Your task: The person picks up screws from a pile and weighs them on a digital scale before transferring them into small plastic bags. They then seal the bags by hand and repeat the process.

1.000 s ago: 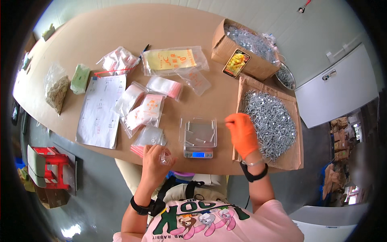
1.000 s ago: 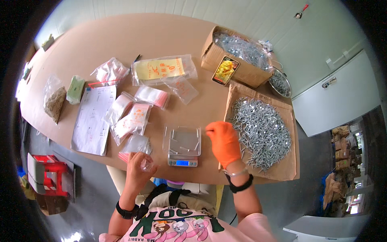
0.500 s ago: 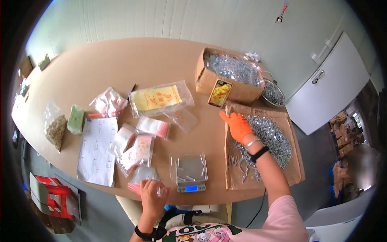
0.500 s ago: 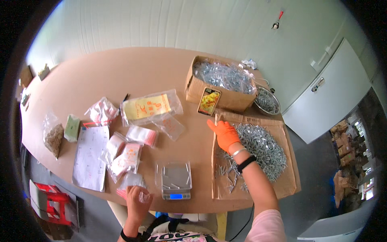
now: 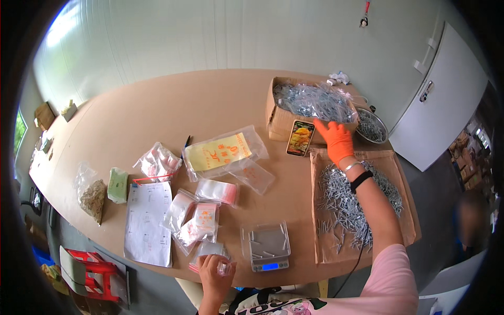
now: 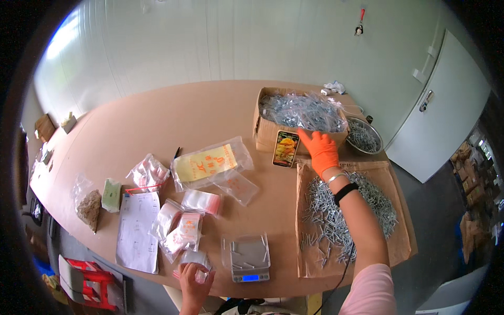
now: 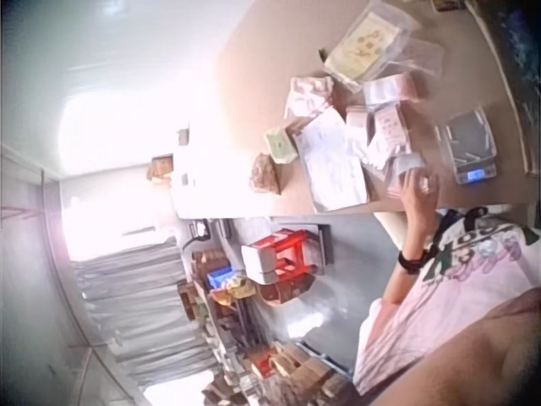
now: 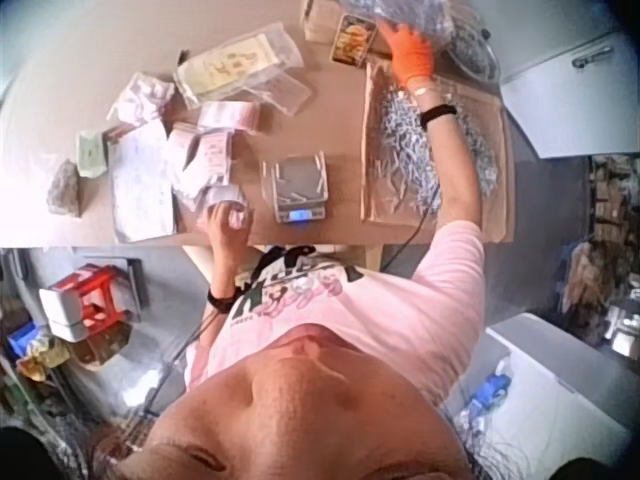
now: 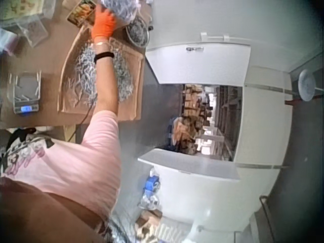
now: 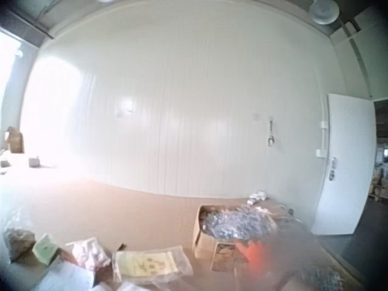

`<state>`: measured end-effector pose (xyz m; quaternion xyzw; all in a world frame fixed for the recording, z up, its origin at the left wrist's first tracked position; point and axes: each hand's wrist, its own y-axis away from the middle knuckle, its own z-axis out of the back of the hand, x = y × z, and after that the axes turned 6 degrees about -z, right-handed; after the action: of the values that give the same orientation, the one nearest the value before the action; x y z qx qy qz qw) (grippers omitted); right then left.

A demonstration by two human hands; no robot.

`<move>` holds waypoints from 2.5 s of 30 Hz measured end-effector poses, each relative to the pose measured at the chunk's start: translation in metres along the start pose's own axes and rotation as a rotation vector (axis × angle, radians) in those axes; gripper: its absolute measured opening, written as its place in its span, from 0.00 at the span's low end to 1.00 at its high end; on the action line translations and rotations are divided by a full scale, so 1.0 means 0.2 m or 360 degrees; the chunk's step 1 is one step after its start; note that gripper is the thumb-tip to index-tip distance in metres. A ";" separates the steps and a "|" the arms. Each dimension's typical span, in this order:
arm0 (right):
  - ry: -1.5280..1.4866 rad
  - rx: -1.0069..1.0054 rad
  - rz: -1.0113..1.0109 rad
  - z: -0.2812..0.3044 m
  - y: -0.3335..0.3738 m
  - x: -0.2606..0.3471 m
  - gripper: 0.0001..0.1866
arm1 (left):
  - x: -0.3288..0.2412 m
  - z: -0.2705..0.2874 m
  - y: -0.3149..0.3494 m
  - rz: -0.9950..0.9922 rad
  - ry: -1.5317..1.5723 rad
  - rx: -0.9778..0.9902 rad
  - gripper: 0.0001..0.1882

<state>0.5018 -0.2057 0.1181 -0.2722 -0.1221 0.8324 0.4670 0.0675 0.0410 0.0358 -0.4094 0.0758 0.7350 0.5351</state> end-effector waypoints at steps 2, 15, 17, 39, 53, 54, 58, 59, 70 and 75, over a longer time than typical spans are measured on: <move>-0.0156 -0.0156 -0.0188 0.14 0.05 -0.03 0.36 | 0.00 -0.03 -0.01 -0.0088 0.0004 -0.0033 0.15; -0.0498 0.0261 0.0001 0.17 0.37 0.22 0.43 | 0.01 -0.02 0.03 -0.0093 0.0097 -0.0009 0.17; -0.0743 0.0163 -0.0492 0.07 0.28 0.19 0.54 | 0.02 0.00 0.05 -0.0065 0.0054 -0.0065 0.17; -0.0769 -0.0216 -0.0779 -0.23 -0.13 0.23 0.31 | 0.08 0.03 0.09 0.0237 0.0006 -0.0024 0.15; -0.1832 0.0719 -0.0089 0.04 0.53 0.35 0.27 | 0.05 -0.01 0.06 0.0069 0.0129 -0.0033 0.15; -0.1606 0.0927 0.0048 0.09 0.64 0.41 0.29 | 0.06 -0.02 0.04 0.0125 0.0144 -0.0019 0.15; -0.1739 0.1450 -0.0147 0.23 0.99 0.65 0.36 | 0.09 -0.09 -0.02 -0.0062 0.0114 -0.0026 0.15; -0.1734 0.1326 -0.0225 0.23 1.02 0.70 0.36 | 0.10 -0.10 -0.04 -0.0087 0.0093 -0.0017 0.14; -0.2098 0.0669 -0.0491 0.45 0.99 0.74 0.27 | 0.05 -0.11 -0.01 0.0098 0.0102 0.0007 0.11; -0.2181 0.0417 -0.0475 0.74 0.94 0.79 0.28 | -0.01 -0.18 0.02 0.0141 0.0270 -0.0081 0.11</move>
<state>0.2177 -0.1654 0.1000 0.3902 -0.3231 0.7513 0.4230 0.0842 0.0174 0.0128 -0.4801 0.1201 0.7222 0.4832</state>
